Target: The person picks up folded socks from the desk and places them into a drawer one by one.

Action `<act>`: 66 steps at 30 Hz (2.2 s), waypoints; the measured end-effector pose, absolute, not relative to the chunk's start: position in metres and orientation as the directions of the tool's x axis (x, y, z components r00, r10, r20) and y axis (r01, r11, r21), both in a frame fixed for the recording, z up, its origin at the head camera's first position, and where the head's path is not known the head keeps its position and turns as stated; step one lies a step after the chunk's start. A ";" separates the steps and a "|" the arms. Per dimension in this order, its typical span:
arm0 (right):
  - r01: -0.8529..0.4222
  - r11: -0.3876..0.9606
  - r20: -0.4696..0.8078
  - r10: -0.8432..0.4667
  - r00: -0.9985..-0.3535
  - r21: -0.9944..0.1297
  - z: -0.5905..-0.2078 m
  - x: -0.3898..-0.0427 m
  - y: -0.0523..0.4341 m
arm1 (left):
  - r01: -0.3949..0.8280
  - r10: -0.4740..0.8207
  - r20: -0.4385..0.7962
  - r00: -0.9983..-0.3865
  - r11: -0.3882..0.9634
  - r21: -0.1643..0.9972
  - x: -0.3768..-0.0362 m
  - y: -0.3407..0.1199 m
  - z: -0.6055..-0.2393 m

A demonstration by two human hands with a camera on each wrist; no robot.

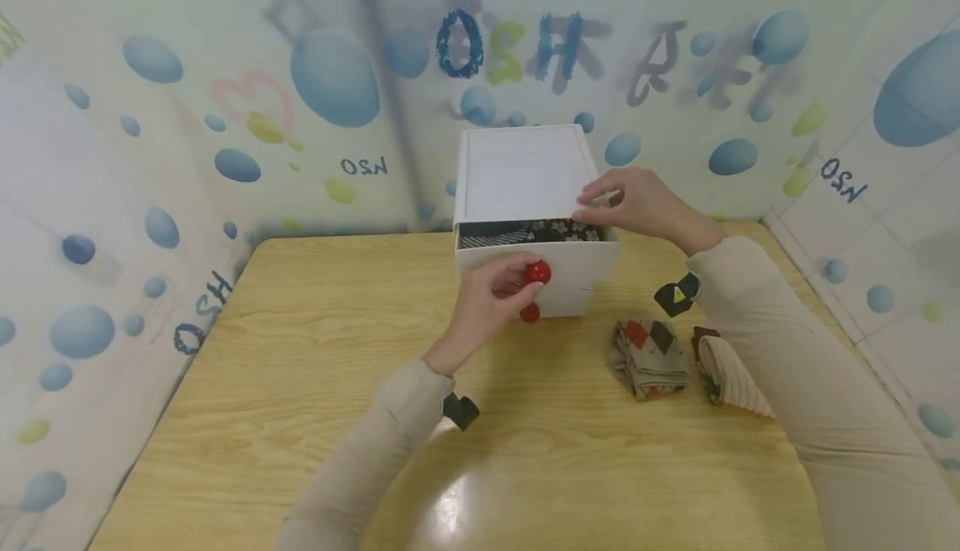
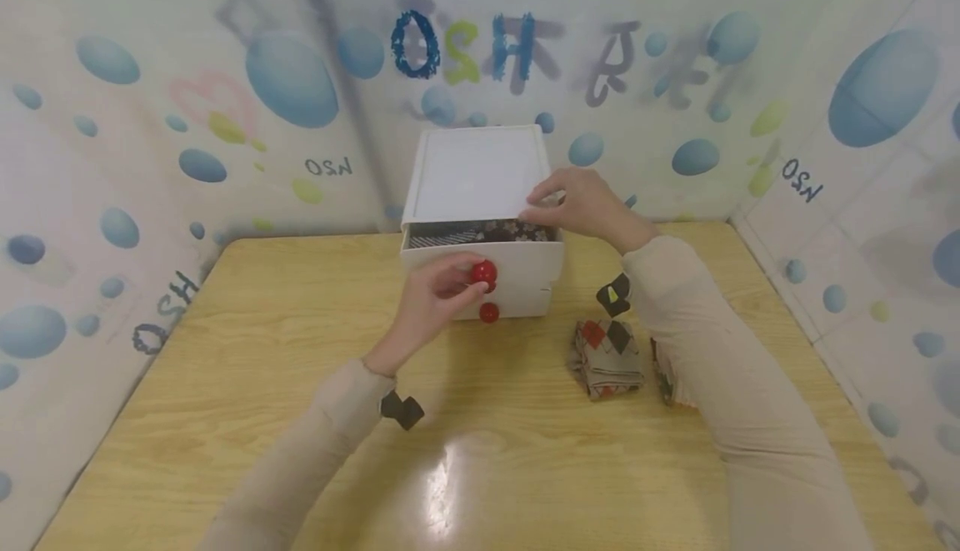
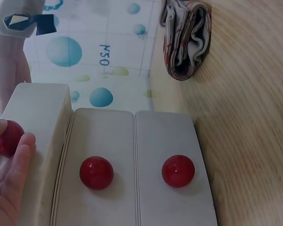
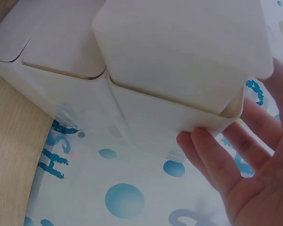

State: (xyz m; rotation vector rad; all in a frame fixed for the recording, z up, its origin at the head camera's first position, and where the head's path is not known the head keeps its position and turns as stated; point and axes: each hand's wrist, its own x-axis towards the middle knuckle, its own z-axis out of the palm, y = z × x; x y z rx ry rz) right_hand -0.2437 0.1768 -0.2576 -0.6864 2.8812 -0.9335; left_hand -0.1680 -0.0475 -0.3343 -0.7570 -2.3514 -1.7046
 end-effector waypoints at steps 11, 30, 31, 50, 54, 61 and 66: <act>-0.397 0.733 0.094 -0.418 -0.904 -0.552 -0.255 -0.243 0.175 | 0.465 0.300 0.388 -0.871 0.254 0.848 -0.176 -0.047 -0.321; -0.399 0.734 0.092 -0.422 -0.902 -0.549 -0.253 -0.242 0.175 | 0.455 0.317 0.362 -0.877 0.301 0.838 -0.205 -0.048 -0.340; -0.399 0.734 0.090 -0.423 -0.902 -0.550 -0.253 -0.242 0.175 | 0.452 0.317 0.358 -0.878 0.304 0.839 -0.205 -0.048 -0.340; -0.400 0.735 0.086 -0.426 -0.901 -0.548 -0.254 -0.241 0.175 | 0.440 0.306 0.346 -0.887 0.332 0.834 -0.208 -0.048 -0.337; -0.399 0.733 0.084 -0.427 -0.900 -0.550 -0.253 -0.241 0.176 | 0.424 0.308 0.327 -0.893 0.336 0.841 -0.207 -0.047 -0.335; -0.406 0.732 0.088 -0.432 -0.897 -0.547 -0.255 -0.244 0.177 | 0.390 0.342 0.277 -0.898 0.330 0.860 -0.204 -0.052 -0.330; -0.398 0.735 0.081 -0.427 -0.901 -0.550 -0.255 -0.245 0.178 | 0.372 0.352 0.236 -0.906 0.394 0.840 -0.197 -0.060 -0.319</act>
